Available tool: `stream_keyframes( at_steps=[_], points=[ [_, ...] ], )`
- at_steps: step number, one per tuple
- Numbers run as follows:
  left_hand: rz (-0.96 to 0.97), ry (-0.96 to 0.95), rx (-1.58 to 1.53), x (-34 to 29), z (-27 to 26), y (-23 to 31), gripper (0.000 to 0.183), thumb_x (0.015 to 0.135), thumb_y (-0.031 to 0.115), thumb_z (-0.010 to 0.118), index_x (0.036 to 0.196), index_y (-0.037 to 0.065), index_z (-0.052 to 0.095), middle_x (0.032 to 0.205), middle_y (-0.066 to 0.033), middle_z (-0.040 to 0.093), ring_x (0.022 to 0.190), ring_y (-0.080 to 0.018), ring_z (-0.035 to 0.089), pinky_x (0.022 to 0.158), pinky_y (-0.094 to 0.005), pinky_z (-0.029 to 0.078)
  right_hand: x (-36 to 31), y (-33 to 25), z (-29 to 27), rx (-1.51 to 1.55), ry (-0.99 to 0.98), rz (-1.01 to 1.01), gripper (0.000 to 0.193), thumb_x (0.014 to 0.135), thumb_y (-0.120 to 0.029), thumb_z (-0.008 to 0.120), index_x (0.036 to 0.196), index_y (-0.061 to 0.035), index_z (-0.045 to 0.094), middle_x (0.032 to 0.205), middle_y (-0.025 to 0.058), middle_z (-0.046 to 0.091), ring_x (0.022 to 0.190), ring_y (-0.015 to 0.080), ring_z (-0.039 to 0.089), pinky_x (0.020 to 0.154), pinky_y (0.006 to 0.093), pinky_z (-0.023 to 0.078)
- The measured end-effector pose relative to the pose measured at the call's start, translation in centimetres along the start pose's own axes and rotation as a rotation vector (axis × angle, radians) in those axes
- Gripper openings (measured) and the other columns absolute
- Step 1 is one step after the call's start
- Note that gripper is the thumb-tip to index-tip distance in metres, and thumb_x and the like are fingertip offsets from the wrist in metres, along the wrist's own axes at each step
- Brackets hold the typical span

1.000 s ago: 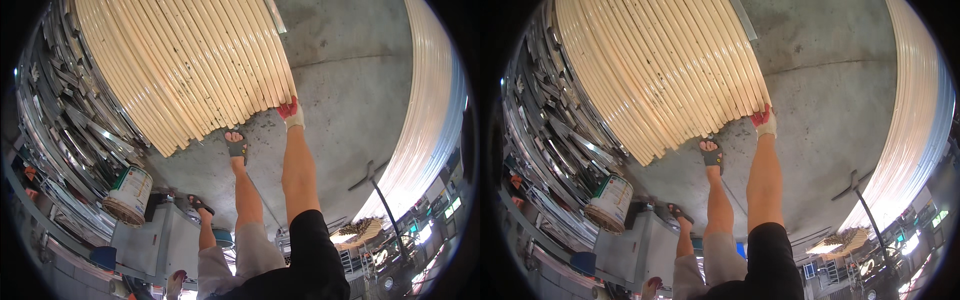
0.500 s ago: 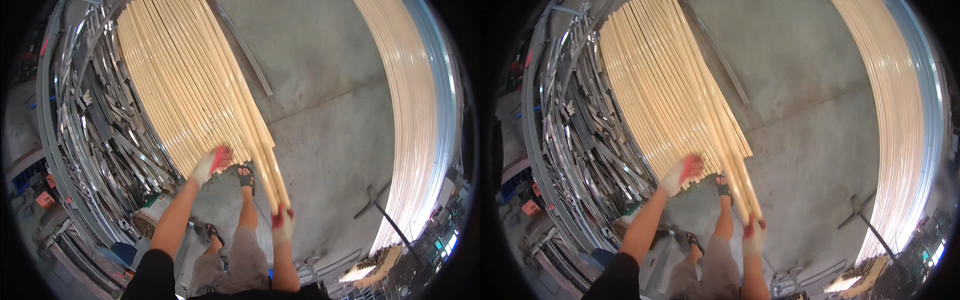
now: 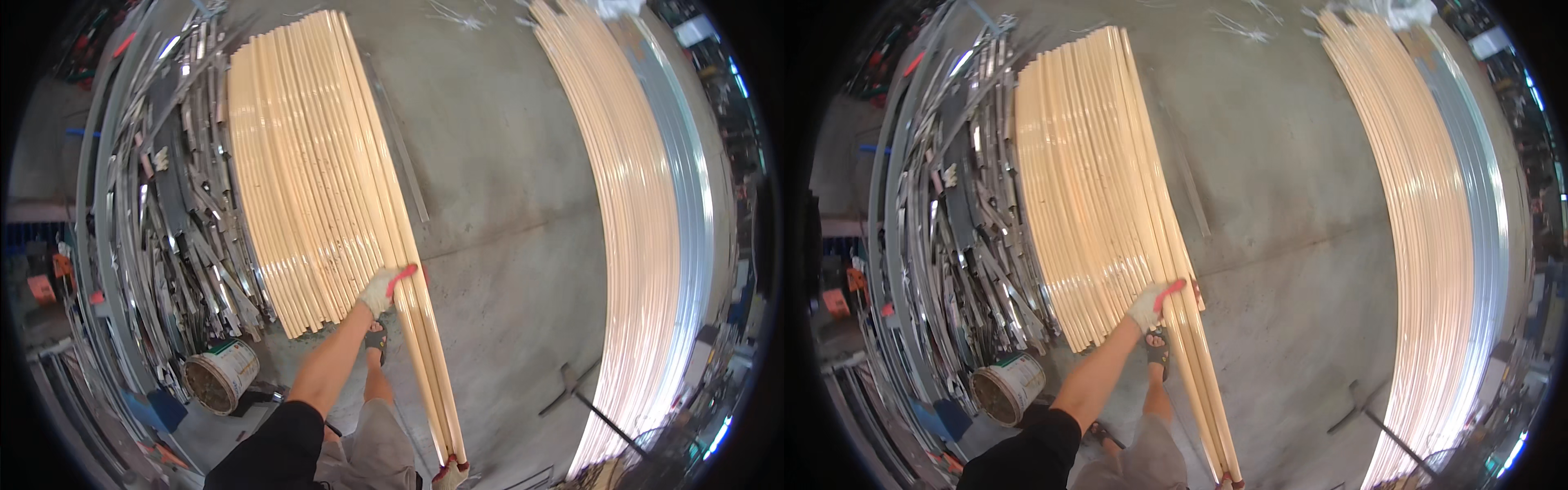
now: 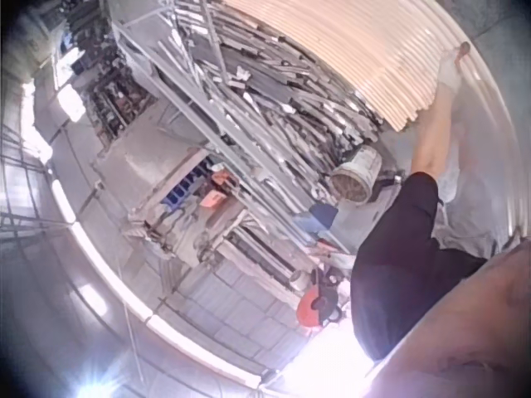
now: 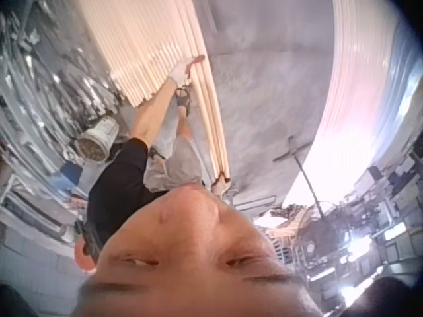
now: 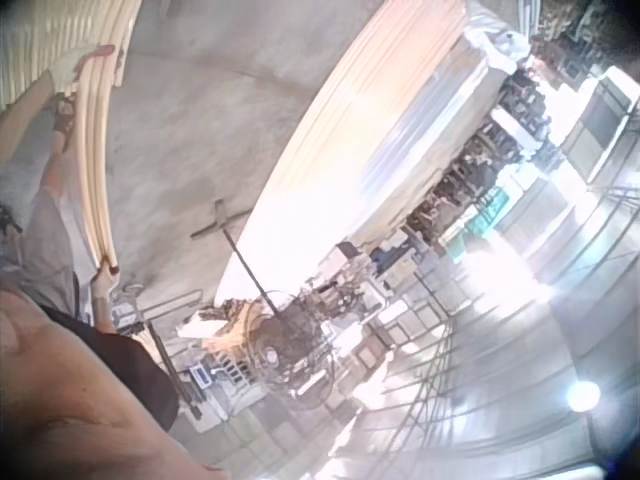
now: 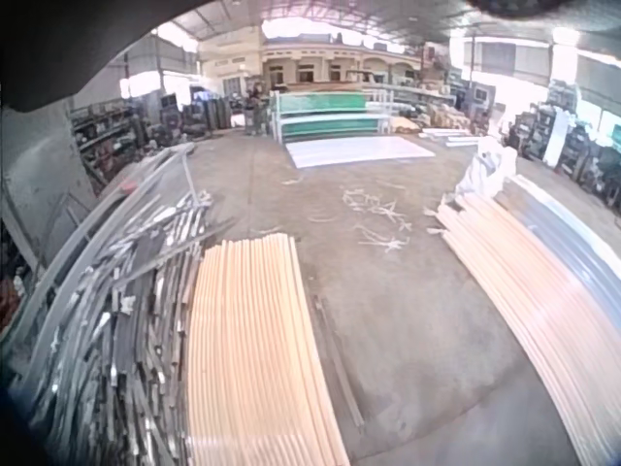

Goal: The person picks up several long plastic tubes, places them into a circular saw machine, clamps them, and uses a lever to cut them. They then remove the cut pieces and place them on a nearby rack, repeating the process.

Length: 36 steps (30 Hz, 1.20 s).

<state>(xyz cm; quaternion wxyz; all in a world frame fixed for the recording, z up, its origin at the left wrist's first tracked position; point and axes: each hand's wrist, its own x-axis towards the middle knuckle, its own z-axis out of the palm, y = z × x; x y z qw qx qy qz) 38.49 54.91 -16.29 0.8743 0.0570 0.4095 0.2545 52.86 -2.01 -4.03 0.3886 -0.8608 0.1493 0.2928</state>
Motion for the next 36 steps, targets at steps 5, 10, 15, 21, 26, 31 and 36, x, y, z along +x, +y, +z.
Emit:
stream_keyframes(
  at_steps=[5, 10, 15, 21, 26, 31, 36],
  points=[
    [0.198, 0.007, -0.245, -16.2, 7.5, 3.4, 0.037, 0.089, 0.013, 0.082, 0.119, -0.003, 0.068, 0.108, -0.0131, 0.074, 0.096, -0.0245, 0.073, 0.083, -0.0377, 0.062, 11.8, 2.7, -1.5, 0.145, -0.196, 0.077, 0.044, 0.089, -0.010, 0.080, 0.124, -0.0045, 0.053, 0.114, 0.0139, 0.064, 0.083, 0.0319, 0.065, 0.064, 0.0467, 0.059],
    [0.802, 0.124, 0.116, -35.1, 14.6, 11.6, 0.036, 0.088, 0.015, 0.083, 0.119, 0.000, 0.070, 0.106, -0.0082, 0.074, 0.096, -0.0139, 0.069, 0.082, -0.0287, 0.058, 9.7, -11.5, 6.1, -0.776, -0.563, 0.020, 0.067, 0.081, -0.016, 0.086, 0.136, 0.0017, 0.053, 0.124, 0.0188, 0.064, 0.106, 0.0346, 0.064, 0.086, 0.0482, 0.058],
    [0.903, 0.593, 0.457, -52.4, 15.4, 13.3, 0.035, 0.087, 0.030, 0.082, 0.110, 0.005, 0.076, 0.077, 0.0008, 0.069, 0.064, -0.0068, 0.061, 0.058, -0.0258, 0.051, -21.7, -37.7, 19.1, -0.087, -1.221, -0.766, 0.100, 0.082, -0.015, 0.084, 0.159, 0.0054, 0.024, 0.162, 0.0253, 0.032, 0.149, 0.0359, 0.034, 0.122, 0.0446, 0.031],
    [1.175, 0.859, 0.262, -66.1, 9.1, -1.5, 0.033, 0.085, 0.035, 0.083, 0.095, 0.005, 0.072, 0.071, 0.0004, 0.066, 0.057, -0.0083, 0.059, 0.055, -0.0274, 0.050, -66.8, -36.2, 10.7, -0.294, -1.968, -1.598, 0.113, 0.058, -0.021, 0.098, 0.147, 0.0064, 0.035, 0.137, 0.0232, 0.055, 0.126, 0.0340, 0.057, 0.104, 0.0420, 0.048],
    [1.222, 1.085, 0.113, -78.3, 7.9, -16.3, 0.038, 0.082, 0.030, 0.084, 0.105, 0.004, 0.070, 0.079, -0.0039, 0.069, 0.071, -0.0117, 0.064, 0.067, -0.0321, 0.053, -70.9, -20.0, -0.2, -0.314, -2.283, -1.440, 0.078, 0.064, -0.011, 0.092, 0.128, 0.0019, 0.049, 0.105, 0.0117, 0.065, 0.087, 0.0225, 0.068, 0.077, 0.0338, 0.058],
    [1.316, 1.197, 0.000, -84.9, 8.1, -28.6, 0.036, 0.079, 0.026, 0.083, 0.108, 0.006, 0.071, 0.088, -0.0060, 0.072, 0.081, -0.0132, 0.065, 0.077, -0.0340, 0.054, -72.6, -9.8, -11.2, -0.530, -2.521, -1.290, 0.054, 0.071, -0.002, 0.085, 0.118, 0.0023, 0.058, 0.097, 0.0066, 0.065, 0.080, 0.0135, 0.064, 0.071, 0.0282, 0.055],
    [1.393, 1.162, -0.178, -89.9, 10.0, -36.4, 0.031, 0.085, 0.028, 0.080, 0.104, 0.006, 0.069, 0.083, -0.0027, 0.069, 0.076, -0.0104, 0.063, 0.072, -0.0320, 0.054, -72.4, -4.4, -22.6, -0.484, -2.624, -1.449, 0.059, 0.071, -0.003, 0.084, 0.123, 0.0018, 0.057, 0.098, 0.0080, 0.068, 0.088, 0.0150, 0.067, 0.080, 0.0291, 0.056]
  ],
)
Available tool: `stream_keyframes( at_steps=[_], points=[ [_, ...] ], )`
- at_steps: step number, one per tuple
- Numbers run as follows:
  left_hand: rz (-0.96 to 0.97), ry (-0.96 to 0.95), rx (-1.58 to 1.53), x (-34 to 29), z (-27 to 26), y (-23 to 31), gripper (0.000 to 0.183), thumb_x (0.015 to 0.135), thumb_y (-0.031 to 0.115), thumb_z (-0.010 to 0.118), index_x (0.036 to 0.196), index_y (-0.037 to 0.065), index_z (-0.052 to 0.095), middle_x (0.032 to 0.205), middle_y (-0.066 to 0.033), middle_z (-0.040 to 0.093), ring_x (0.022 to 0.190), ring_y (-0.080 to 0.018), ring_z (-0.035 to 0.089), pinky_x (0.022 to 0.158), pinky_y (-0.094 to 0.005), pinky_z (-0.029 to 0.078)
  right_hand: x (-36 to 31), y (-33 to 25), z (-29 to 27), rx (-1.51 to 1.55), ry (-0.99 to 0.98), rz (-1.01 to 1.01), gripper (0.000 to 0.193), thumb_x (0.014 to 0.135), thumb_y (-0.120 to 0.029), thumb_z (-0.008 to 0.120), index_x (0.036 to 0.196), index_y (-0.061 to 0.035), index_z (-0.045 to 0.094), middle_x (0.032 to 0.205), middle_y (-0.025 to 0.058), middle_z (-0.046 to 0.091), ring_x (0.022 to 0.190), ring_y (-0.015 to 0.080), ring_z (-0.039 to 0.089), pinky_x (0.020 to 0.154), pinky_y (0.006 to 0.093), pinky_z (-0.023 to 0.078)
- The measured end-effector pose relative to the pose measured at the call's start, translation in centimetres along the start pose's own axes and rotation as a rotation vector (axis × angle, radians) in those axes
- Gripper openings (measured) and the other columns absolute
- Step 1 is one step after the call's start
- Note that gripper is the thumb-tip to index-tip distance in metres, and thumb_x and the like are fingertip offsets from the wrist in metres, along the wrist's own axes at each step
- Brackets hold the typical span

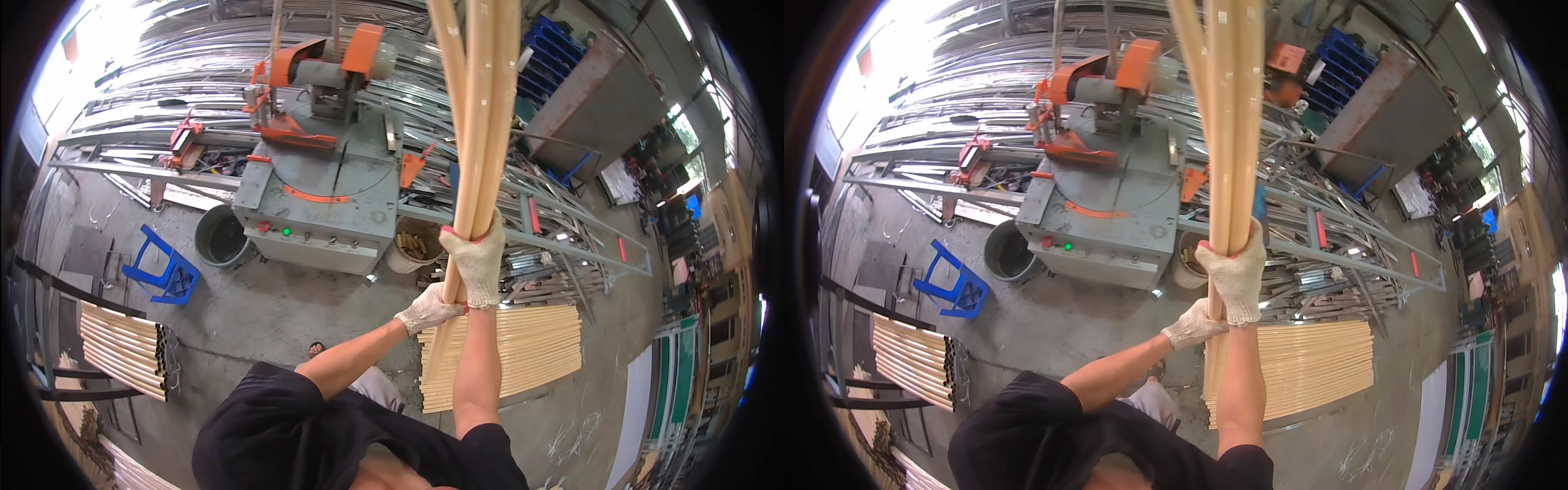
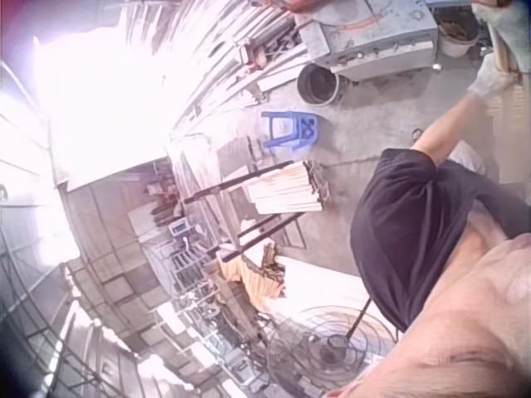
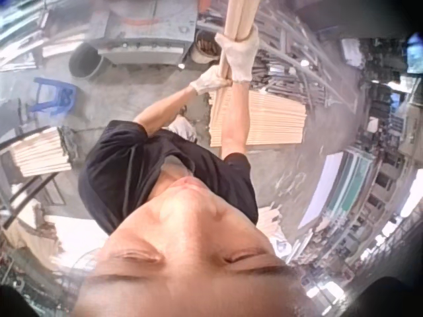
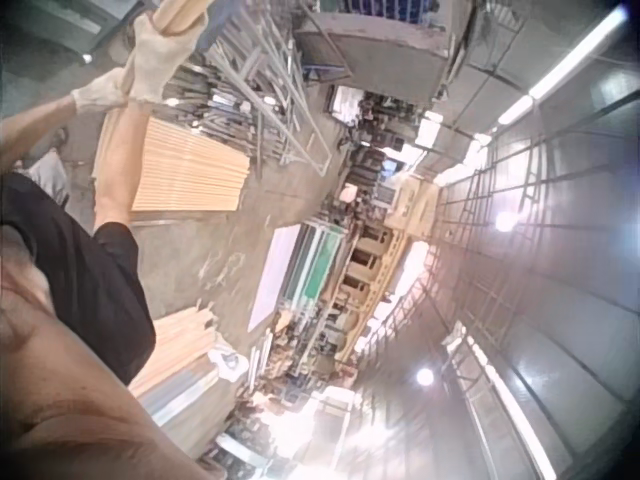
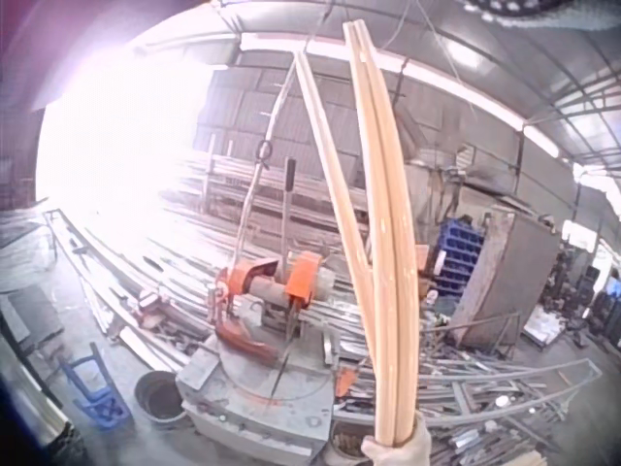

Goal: The person picks up several long plastic tubes, places them into a circular saw machine, clamps them, and uses a lever to cut them. They then remove the cut pieces and place them on a nearby rack, repeating the process.

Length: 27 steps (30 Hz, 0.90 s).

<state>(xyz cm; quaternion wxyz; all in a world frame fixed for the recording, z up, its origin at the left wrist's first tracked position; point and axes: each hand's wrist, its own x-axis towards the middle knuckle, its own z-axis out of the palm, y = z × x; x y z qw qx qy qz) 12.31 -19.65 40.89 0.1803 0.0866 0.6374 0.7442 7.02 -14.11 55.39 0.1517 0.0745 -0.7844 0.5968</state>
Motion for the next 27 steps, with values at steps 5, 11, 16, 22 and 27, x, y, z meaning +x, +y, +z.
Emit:
stream_keyframes(
  at_steps=[5, 11, 16, 22, 27],
  points=[
    [0.168, -0.335, 0.547, -5.6, -13.1, 3.0, 0.075, 0.084, 0.041, 0.082, 0.143, 0.005, 0.053, 0.134, -0.0194, 0.064, 0.124, -0.0275, 0.061, 0.108, -0.0455, 0.047, -3.2, -2.7, 7.0, -0.164, -0.215, -0.163, 0.061, 0.067, -0.006, 0.086, 0.120, -0.0055, 0.056, 0.101, 0.0090, 0.070, 0.090, 0.0199, 0.071, 0.082, 0.0331, 0.058],
    [0.848, 0.863, -0.452, -27.3, -36.5, 16.8, 0.096, 0.089, 0.073, 0.060, 0.156, 0.009, 0.037, 0.150, -0.0167, 0.049, 0.131, -0.0329, 0.054, 0.110, -0.0556, 0.045, -6.5, 1.4, 14.3, -0.381, -0.534, -0.265, 0.067, 0.064, -0.018, 0.087, 0.122, -0.0081, 0.054, 0.103, 0.0138, 0.069, 0.097, 0.0316, 0.071, 0.089, 0.0409, 0.057],
    [0.592, 1.307, -0.385, -33.4, -48.8, 8.5, 0.069, 0.094, 0.052, 0.068, 0.146, 0.013, 0.045, 0.128, -0.0132, 0.053, 0.112, -0.0313, 0.059, 0.097, -0.0473, 0.052, -7.5, 7.5, 17.8, -0.633, -0.818, -0.444, 0.075, 0.063, -0.025, 0.087, 0.127, -0.0091, 0.051, 0.100, 0.0141, 0.066, 0.098, 0.0358, 0.067, 0.091, 0.0459, 0.053],
    [0.340, 1.260, -0.825, -29.1, -53.7, -6.0, 0.052, 0.083, 0.040, 0.086, 0.114, 0.009, 0.059, 0.099, -0.0100, 0.067, 0.092, -0.0295, 0.069, 0.093, -0.0457, 0.055, -1.5, 15.7, 19.4, -0.830, -0.951, -0.537, 0.045, 0.075, -0.020, 0.075, 0.112, -0.0070, 0.053, 0.098, 0.0147, 0.065, 0.096, 0.0331, 0.067, 0.082, 0.0456, 0.053],
    [0.414, 1.072, -0.908, -21.6, -56.9, -11.1, 0.056, 0.086, 0.043, 0.082, 0.122, 0.006, 0.060, 0.116, -0.0163, 0.069, 0.110, -0.0309, 0.066, 0.105, -0.0492, 0.049, 9.3, 21.7, 19.9, -0.921, -1.092, -0.450, 0.057, 0.069, -0.020, 0.078, 0.119, -0.0073, 0.055, 0.107, 0.0135, 0.068, 0.103, 0.0307, 0.068, 0.091, 0.0444, 0.050]
  ],
)
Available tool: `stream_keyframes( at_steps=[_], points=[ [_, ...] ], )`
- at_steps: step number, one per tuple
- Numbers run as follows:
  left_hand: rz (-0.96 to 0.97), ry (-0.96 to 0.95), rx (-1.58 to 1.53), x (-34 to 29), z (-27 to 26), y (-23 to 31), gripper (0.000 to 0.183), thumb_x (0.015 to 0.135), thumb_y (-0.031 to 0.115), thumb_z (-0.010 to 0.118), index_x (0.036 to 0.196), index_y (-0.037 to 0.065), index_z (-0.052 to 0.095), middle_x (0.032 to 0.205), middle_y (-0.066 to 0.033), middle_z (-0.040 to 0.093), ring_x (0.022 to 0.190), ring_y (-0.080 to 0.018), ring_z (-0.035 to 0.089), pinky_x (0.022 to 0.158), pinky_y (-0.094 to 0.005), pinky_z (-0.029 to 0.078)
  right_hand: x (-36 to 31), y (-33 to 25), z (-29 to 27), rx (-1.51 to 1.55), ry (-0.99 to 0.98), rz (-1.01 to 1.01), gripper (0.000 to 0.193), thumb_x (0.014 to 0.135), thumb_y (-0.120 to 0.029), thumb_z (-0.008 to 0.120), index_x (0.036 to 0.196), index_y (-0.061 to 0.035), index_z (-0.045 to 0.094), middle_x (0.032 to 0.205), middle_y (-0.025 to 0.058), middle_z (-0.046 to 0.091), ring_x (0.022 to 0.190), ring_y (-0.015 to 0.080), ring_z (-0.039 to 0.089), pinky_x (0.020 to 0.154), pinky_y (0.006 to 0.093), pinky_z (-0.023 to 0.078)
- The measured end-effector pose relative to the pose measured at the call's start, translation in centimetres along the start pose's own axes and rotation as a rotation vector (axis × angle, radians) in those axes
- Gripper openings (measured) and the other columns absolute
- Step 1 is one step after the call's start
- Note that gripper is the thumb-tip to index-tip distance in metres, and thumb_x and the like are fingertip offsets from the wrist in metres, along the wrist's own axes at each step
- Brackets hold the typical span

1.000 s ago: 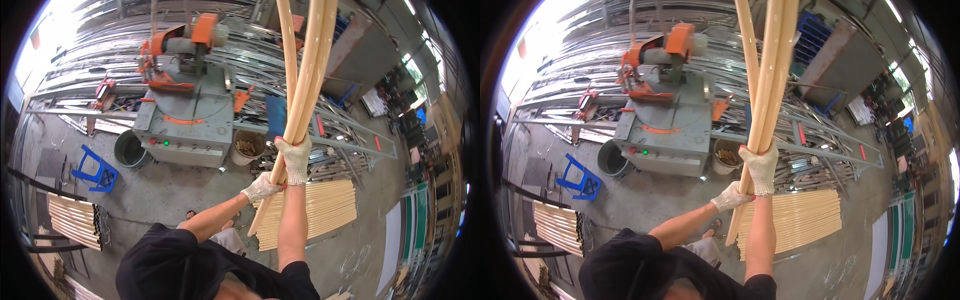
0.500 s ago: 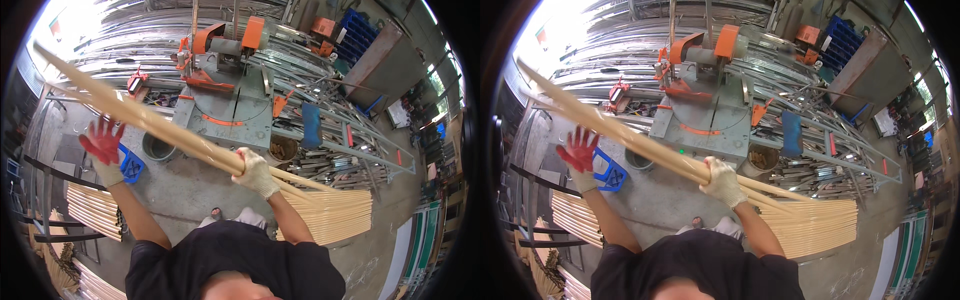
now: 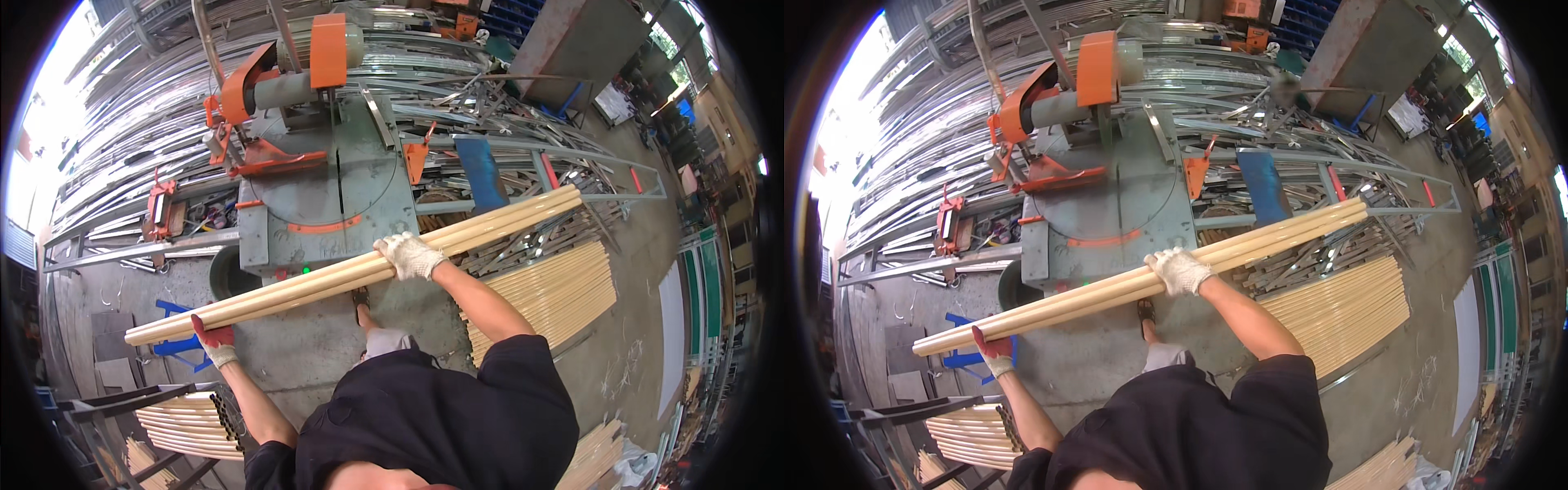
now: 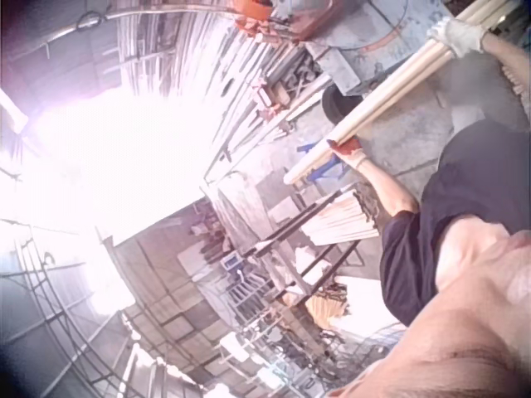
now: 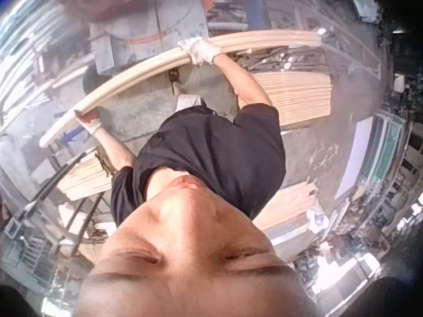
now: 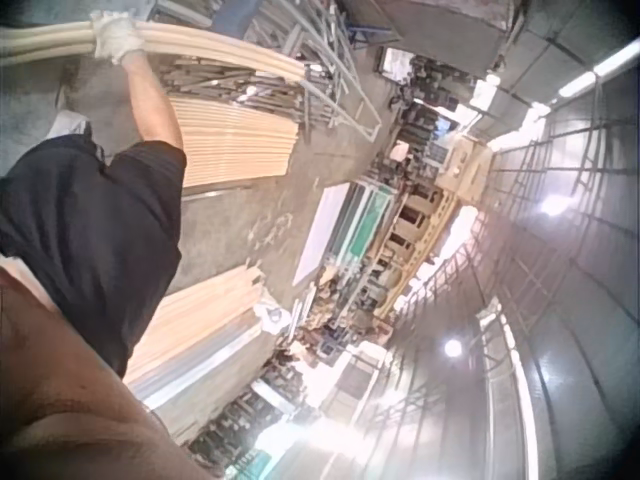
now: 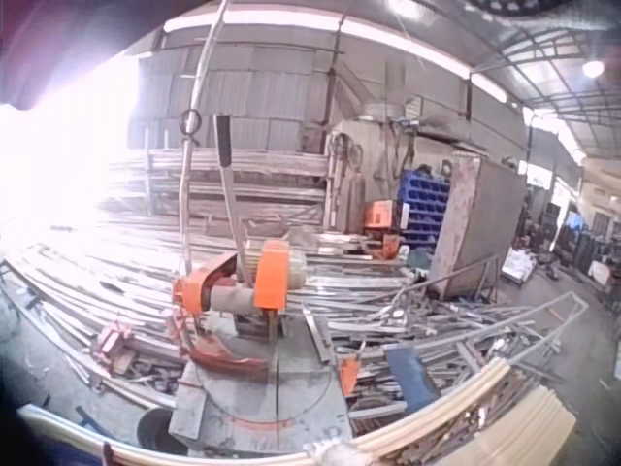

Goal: The person picks up several long plastic tubes, places them into a circular saw machine, clamps them, and uses a lever to cut them. They then remove the cut pieces and place them on a nearby rack, repeating the process.

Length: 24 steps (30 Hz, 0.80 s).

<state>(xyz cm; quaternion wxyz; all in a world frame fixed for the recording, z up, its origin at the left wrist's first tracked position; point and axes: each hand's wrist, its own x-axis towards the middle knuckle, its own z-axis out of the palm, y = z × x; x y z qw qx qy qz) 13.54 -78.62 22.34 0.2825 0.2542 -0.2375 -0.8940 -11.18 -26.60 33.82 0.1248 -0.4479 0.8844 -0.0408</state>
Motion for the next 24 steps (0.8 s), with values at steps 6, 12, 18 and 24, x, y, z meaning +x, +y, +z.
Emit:
stream_keyframes(
  at_steps=[6, 12, 18, 24],
  points=[
    [0.027, -0.201, -0.040, 9.8, 2.7, -1.4, 0.062, 0.094, 0.053, 0.067, 0.136, 0.008, 0.058, 0.132, -0.0129, 0.065, 0.124, -0.0322, 0.060, 0.115, -0.0520, 0.039, 9.5, 10.9, 2.5, 0.023, -0.009, 0.033, 0.054, 0.069, -0.016, 0.076, 0.118, -0.0063, 0.057, 0.115, 0.0169, 0.067, 0.111, 0.0339, 0.066, 0.098, 0.0453, 0.047],
    [-0.069, -0.179, -0.178, 21.3, 8.1, -6.8, 0.060, 0.088, 0.040, 0.078, 0.133, 0.005, 0.059, 0.129, -0.0110, 0.065, 0.123, -0.0271, 0.058, 0.115, -0.0487, 0.038, 15.9, 18.3, 5.4, 0.034, 0.058, 0.162, 0.069, 0.067, -0.022, 0.079, 0.129, -0.0066, 0.054, 0.125, 0.0184, 0.061, 0.121, 0.0373, 0.057, 0.104, 0.0453, 0.041],
    [-0.095, 0.009, -0.089, 29.3, 11.0, -8.9, 0.046, 0.085, 0.026, 0.085, 0.121, 0.008, 0.063, 0.116, -0.0104, 0.071, 0.112, -0.0269, 0.064, 0.109, -0.0450, 0.044, 20.8, 19.7, 7.3, -0.031, 0.206, 0.210, 0.064, 0.073, -0.012, 0.073, 0.133, -0.0074, 0.052, 0.128, 0.0159, 0.060, 0.127, 0.0345, 0.054, 0.114, 0.0467, 0.034],
    [-0.327, -0.052, -0.130, 37.9, 13.1, -10.4, 0.044, 0.084, 0.022, 0.087, 0.117, 0.007, 0.062, 0.113, -0.0097, 0.070, 0.112, -0.0277, 0.065, 0.107, -0.0474, 0.047, 24.0, 19.0, 7.2, -0.081, 0.189, 0.410, 0.077, 0.070, -0.017, 0.080, 0.140, -0.0071, 0.048, 0.132, 0.0146, 0.058, 0.133, 0.0326, 0.049, 0.117, 0.0518, 0.030]
  ],
)
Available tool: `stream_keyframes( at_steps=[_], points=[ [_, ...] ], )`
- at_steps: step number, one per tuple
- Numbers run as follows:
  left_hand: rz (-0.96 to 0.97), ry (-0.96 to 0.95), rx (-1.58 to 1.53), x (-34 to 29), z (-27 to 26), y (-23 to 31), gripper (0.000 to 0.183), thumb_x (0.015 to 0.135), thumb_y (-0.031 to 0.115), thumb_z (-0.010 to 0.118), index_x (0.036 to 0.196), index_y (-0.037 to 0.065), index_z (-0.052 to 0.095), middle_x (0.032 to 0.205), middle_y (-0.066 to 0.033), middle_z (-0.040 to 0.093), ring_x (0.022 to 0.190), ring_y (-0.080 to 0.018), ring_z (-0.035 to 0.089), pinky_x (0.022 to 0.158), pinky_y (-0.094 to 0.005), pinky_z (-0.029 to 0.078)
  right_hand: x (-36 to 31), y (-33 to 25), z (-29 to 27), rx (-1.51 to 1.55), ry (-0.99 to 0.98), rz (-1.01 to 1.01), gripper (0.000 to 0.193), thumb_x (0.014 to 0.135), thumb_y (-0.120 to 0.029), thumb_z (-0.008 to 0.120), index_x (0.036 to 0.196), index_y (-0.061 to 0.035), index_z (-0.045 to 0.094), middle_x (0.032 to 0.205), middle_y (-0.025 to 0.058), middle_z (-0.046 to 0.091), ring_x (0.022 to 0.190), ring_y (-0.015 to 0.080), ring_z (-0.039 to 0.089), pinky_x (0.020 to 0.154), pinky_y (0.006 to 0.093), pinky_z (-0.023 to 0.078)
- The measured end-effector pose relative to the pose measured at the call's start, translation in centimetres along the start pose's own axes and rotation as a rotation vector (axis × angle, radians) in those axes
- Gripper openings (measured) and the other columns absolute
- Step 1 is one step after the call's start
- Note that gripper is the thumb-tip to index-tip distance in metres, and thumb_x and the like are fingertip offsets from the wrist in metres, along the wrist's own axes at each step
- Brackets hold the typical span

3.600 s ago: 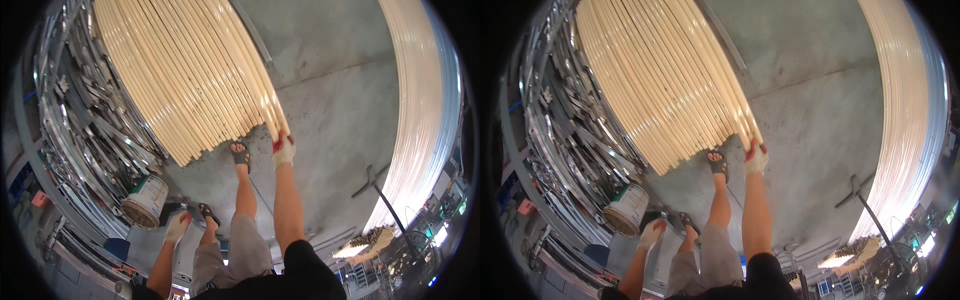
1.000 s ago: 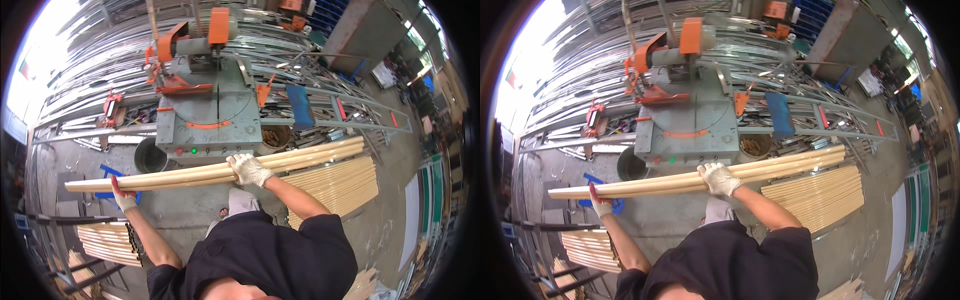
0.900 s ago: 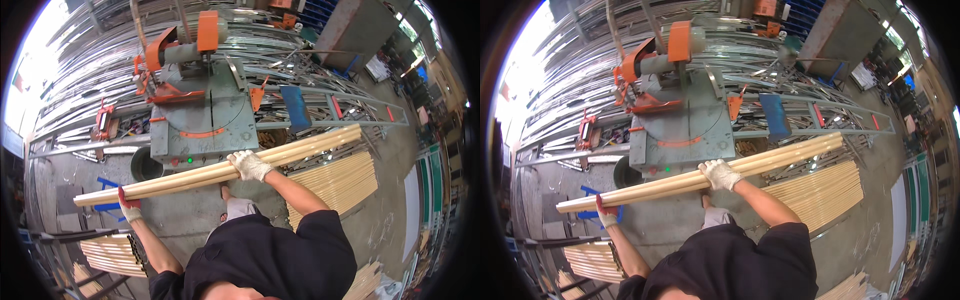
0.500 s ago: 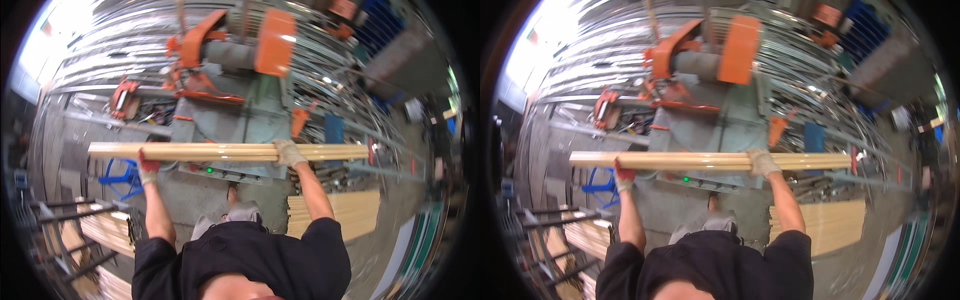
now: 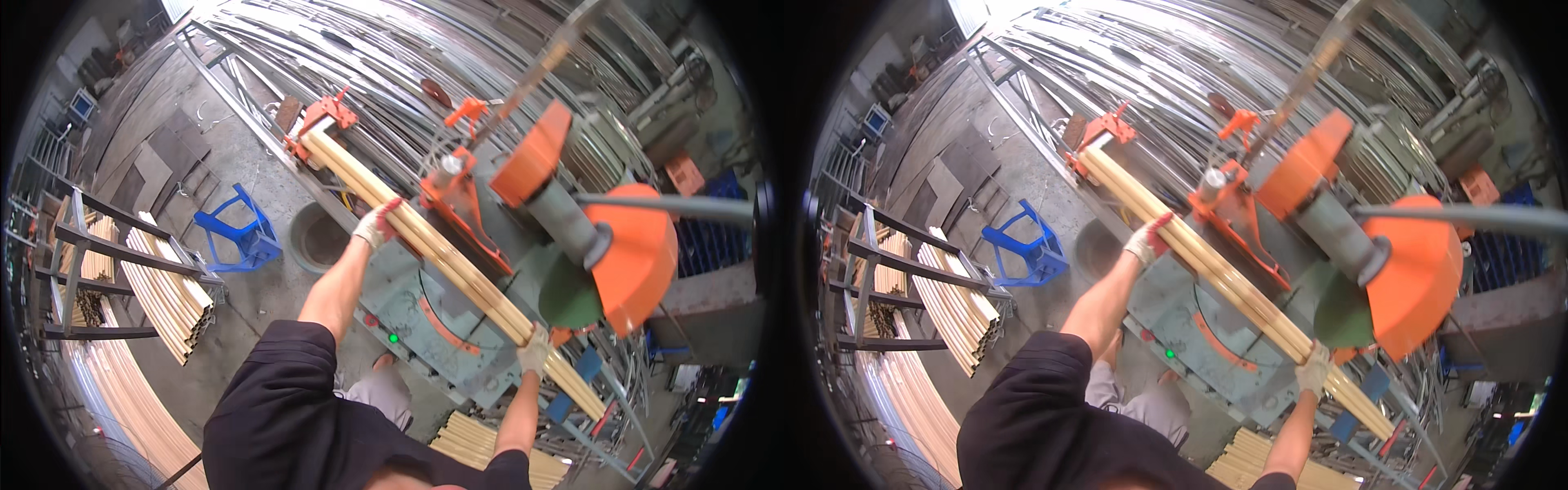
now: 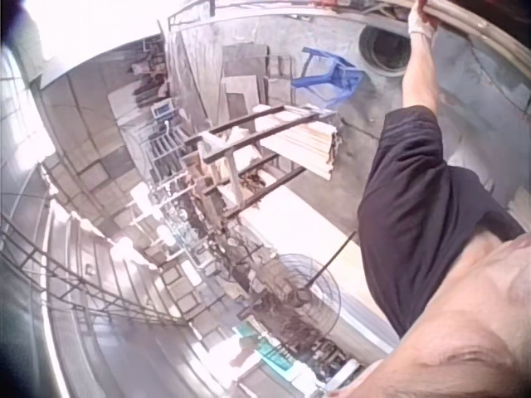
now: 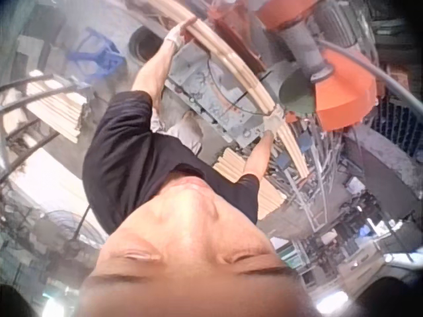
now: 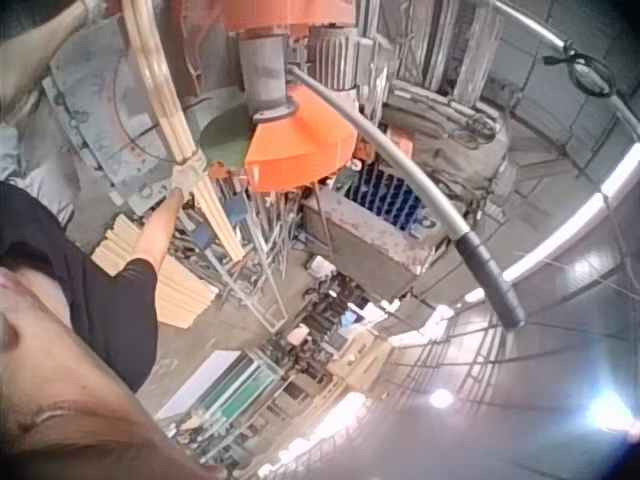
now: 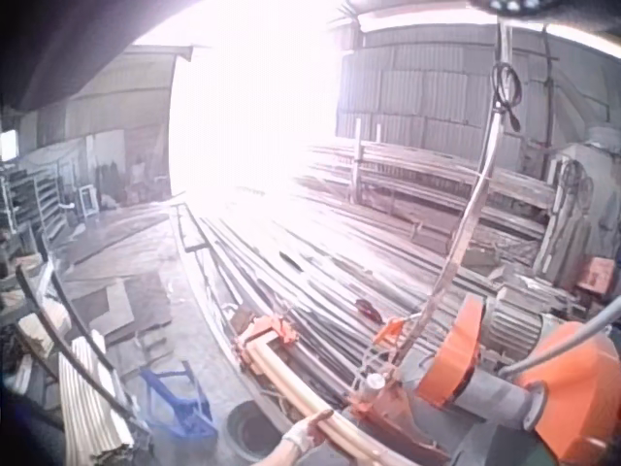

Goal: The person picks up several long plastic tubes, places them into a circular saw machine, clamps them, and uses a lever to cut them. They then remove the cut pieces and place them on a nearby rack, repeating the process.

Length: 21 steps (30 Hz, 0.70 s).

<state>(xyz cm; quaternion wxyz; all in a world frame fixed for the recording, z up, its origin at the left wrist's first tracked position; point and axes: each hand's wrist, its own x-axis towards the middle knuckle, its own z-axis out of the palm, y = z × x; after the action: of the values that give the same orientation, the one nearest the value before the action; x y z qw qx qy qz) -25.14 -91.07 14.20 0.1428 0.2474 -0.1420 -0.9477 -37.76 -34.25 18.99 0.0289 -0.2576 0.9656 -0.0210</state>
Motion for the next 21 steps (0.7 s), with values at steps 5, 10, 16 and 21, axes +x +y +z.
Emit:
stream_keyframes(
  at_steps=[5, 10, 16, 21],
  points=[
    [-0.125, -0.133, 0.089, 5.1, -4.2, 2.8, 0.041, 0.088, 0.022, 0.082, 0.119, 0.000, 0.065, 0.121, -0.0126, 0.069, 0.113, -0.0309, 0.065, 0.107, -0.0489, 0.049, 2.1, -4.1, 1.1, -0.083, -0.128, 0.318, 0.084, 0.081, -0.022, 0.076, 0.153, -0.0034, 0.037, 0.155, 0.0200, 0.042, 0.148, 0.0358, 0.036, 0.120, 0.0536, 0.030],
    [-0.270, 0.061, 0.332, 7.1, -7.3, 4.5, 0.057, 0.088, 0.038, 0.082, 0.133, 0.011, 0.060, 0.133, -0.0124, 0.064, 0.128, -0.0277, 0.058, 0.110, -0.0422, 0.046, 2.2, -4.0, 5.8, 0.024, -0.229, 0.471, 0.089, 0.089, -0.029, 0.069, 0.160, 0.0003, 0.024, 0.162, 0.0298, 0.030, 0.150, 0.0412, 0.033, 0.120, 0.0431, 0.035],
    [0.004, 0.091, -0.112, 8.8, -7.3, 4.1, 0.053, 0.088, 0.026, 0.083, 0.130, 0.005, 0.058, 0.126, -0.0104, 0.066, 0.119, -0.0284, 0.063, 0.110, -0.0469, 0.047, 3.5, -14.0, 3.8, -0.052, -0.227, 0.545, 0.099, 0.083, -0.023, 0.073, 0.161, 0.0014, 0.018, 0.167, 0.0252, 0.022, 0.153, 0.0418, 0.025, 0.125, 0.0461, 0.026],
    [-0.027, 0.200, -0.020, 8.8, -8.0, 3.7, 0.048, 0.086, 0.016, 0.085, 0.127, 0.006, 0.062, 0.121, -0.0084, 0.067, 0.116, -0.0281, 0.064, 0.105, -0.0484, 0.050, 6.9, -19.9, 4.7, -0.034, -0.119, 0.304, 0.102, 0.076, -0.020, 0.072, 0.162, -0.0015, 0.020, 0.167, 0.0247, 0.023, 0.156, 0.0403, 0.020, 0.126, 0.0514, 0.019]
  ],
)
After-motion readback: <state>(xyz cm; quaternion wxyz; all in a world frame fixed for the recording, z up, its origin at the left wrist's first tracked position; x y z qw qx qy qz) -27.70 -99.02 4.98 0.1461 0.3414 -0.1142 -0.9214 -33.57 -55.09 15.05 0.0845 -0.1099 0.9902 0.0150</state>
